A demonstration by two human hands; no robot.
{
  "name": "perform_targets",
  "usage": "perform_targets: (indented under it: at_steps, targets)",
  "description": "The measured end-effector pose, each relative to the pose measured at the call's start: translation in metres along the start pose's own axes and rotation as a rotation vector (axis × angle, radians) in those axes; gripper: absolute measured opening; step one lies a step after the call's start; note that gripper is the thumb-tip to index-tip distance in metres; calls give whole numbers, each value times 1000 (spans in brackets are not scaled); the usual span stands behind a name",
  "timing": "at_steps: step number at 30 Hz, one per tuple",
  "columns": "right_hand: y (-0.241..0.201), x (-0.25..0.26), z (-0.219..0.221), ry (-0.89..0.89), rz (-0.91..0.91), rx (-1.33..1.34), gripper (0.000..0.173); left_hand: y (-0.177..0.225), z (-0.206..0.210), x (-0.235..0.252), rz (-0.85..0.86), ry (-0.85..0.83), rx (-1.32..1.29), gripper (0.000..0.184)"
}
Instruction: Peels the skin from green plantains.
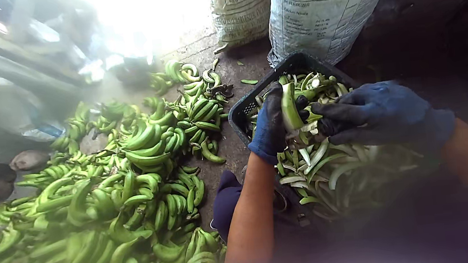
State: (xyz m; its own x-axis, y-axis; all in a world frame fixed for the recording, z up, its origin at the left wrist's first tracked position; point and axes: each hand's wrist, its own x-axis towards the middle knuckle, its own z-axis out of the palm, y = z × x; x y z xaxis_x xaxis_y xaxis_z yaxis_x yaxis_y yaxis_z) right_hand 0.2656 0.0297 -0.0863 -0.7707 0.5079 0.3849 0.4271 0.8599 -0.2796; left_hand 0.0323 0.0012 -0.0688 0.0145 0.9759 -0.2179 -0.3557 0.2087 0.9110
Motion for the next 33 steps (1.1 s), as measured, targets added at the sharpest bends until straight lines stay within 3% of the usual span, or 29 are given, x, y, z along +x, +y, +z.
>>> perform_targets:
  at_steps: [5,9,11,14,16,18,20,23,26,28,30,32,33]
  targets:
    - [-4,0,-21,111,-129,-73,41,2,-6,3,-5,-168,-396,48]
    - [-4,-1,-30,121,-116,-146,39,1,6,-5,-30,-137,-361,48]
    - [-8,-3,-29,38,54,-98,46,-2,22,-22,50,-65,-102,39]
    - [-8,0,-30,-154,591,148,48,-1,34,-34,198,-74,238,39]
    - [10,-4,-23,-221,901,346,36,0,33,-31,192,-113,208,42]
    - [22,-10,-21,-250,988,454,34,0,22,-22,146,-146,55,42]
    - [12,-12,-25,-153,880,541,36,2,10,-14,113,-41,-55,43]
    - [1,-21,-22,-56,463,485,48,6,-5,3,38,-53,-351,52]
    - [-3,-19,-19,-75,209,289,54,6,2,-1,28,-75,-320,46]
    - [-8,-12,-22,-151,226,230,52,3,11,-17,104,-74,-50,41]
    - [-29,5,-35,-200,355,270,45,2,15,-30,231,-87,286,42]
    - [-45,23,-45,-117,524,357,40,5,15,-34,318,-132,436,44]
    - [-30,18,-39,-58,546,345,43,6,13,-35,343,-154,505,45]
